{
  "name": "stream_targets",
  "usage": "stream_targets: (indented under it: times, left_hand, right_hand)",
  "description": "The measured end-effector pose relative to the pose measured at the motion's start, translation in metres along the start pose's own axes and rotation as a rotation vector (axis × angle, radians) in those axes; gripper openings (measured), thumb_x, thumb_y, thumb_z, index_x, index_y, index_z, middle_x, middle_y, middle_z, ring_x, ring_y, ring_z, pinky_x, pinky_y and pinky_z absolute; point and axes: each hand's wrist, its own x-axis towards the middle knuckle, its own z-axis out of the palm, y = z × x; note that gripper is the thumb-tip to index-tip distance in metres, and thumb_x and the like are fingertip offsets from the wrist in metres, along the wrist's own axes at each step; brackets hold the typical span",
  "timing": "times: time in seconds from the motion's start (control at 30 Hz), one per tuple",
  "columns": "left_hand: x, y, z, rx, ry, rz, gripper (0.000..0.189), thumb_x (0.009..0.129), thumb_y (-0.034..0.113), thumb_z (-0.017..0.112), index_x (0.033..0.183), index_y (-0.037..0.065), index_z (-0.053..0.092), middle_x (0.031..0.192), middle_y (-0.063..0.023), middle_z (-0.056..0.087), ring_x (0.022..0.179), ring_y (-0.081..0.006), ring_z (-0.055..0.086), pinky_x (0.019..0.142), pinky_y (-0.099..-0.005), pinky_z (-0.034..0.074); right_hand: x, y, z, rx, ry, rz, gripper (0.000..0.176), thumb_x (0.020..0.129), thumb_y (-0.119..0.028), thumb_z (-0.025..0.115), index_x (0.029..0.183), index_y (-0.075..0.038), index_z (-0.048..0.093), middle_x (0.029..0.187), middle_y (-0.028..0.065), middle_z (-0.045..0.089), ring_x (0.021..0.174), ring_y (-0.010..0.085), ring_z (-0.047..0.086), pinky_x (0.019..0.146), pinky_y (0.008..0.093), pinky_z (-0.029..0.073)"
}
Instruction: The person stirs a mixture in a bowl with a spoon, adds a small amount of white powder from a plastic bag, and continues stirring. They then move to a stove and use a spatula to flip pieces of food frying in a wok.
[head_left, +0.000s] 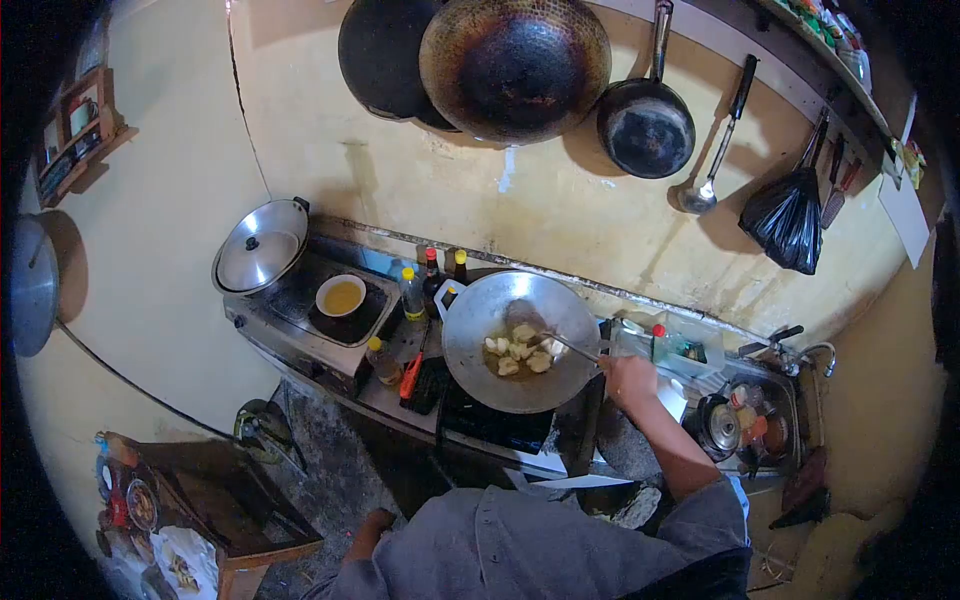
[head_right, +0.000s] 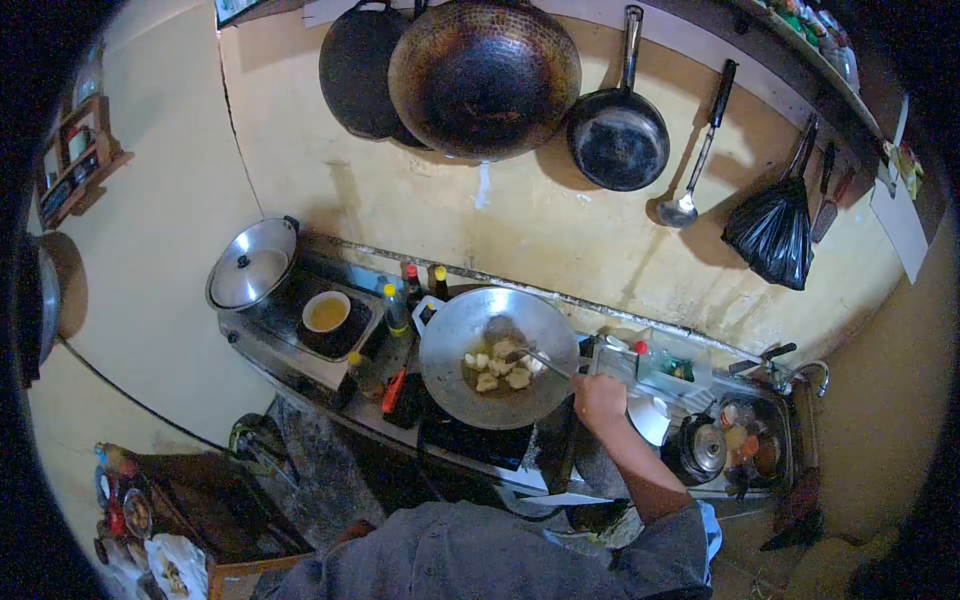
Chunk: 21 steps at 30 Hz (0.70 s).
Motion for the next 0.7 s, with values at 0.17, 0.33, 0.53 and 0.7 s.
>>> stream_targets:
  times: [0.17,0.33,0.53,0.7]
  left_hand:
    - [-0.024,0.009,-0.002,-0.123,0.04,-0.112,0.031,0.077,0.027,0.046,0.09,0.004,0.063,0.101,-0.0171,0.059,0.09,-0.0314,0.058,0.077,-0.0403,0.047]
    - [-0.045,0.017,-0.004,-0.168,0.193,-0.143,0.03,0.077,0.028,0.047,0.09,0.006,0.063,0.101,-0.0157,0.059,0.088,-0.0304,0.059,0.074,-0.0399,0.048]
    - [-0.041,0.018,-0.026,-0.228,0.085,-0.088,0.031,0.078,0.029,0.047,0.092,0.006,0.063,0.103,-0.0155,0.059,0.088,-0.0305,0.059,0.075,-0.0398,0.048]
    - [-0.039,0.002,-0.037,-0.25,-0.018,-0.045,0.032,0.079,0.03,0.047,0.093,0.006,0.063,0.104,-0.0153,0.058,0.089,-0.0306,0.059,0.076,-0.0397,0.047]
  right_hand:
    - [-0.026,0.0,-0.024,0.189,-0.052,0.103,0.019,0.082,-0.021,0.045,0.088,-0.015,0.062,0.079,0.0168,0.061,0.076,0.0328,0.061,0.065,0.0428,0.049]
    - [-0.046,0.016,0.027,0.289,0.017,0.132,0.025,0.081,-0.02,0.047,0.101,-0.019,0.062,0.07,0.0193,0.059,0.065,0.0365,0.058,0.06,0.0454,0.047]
    - [-0.082,-0.008,-0.005,0.433,0.081,0.245,0.025,0.082,-0.021,0.047,0.101,-0.015,0.061,0.068,0.0211,0.058,0.065,0.0381,0.057,0.059,0.0468,0.045]
    - [-0.093,-0.013,-0.009,0.361,0.085,0.41,0.024,0.082,-0.026,0.049,0.102,-0.019,0.061,0.066,0.0193,0.058,0.062,0.0363,0.058,0.057,0.0463,0.045]
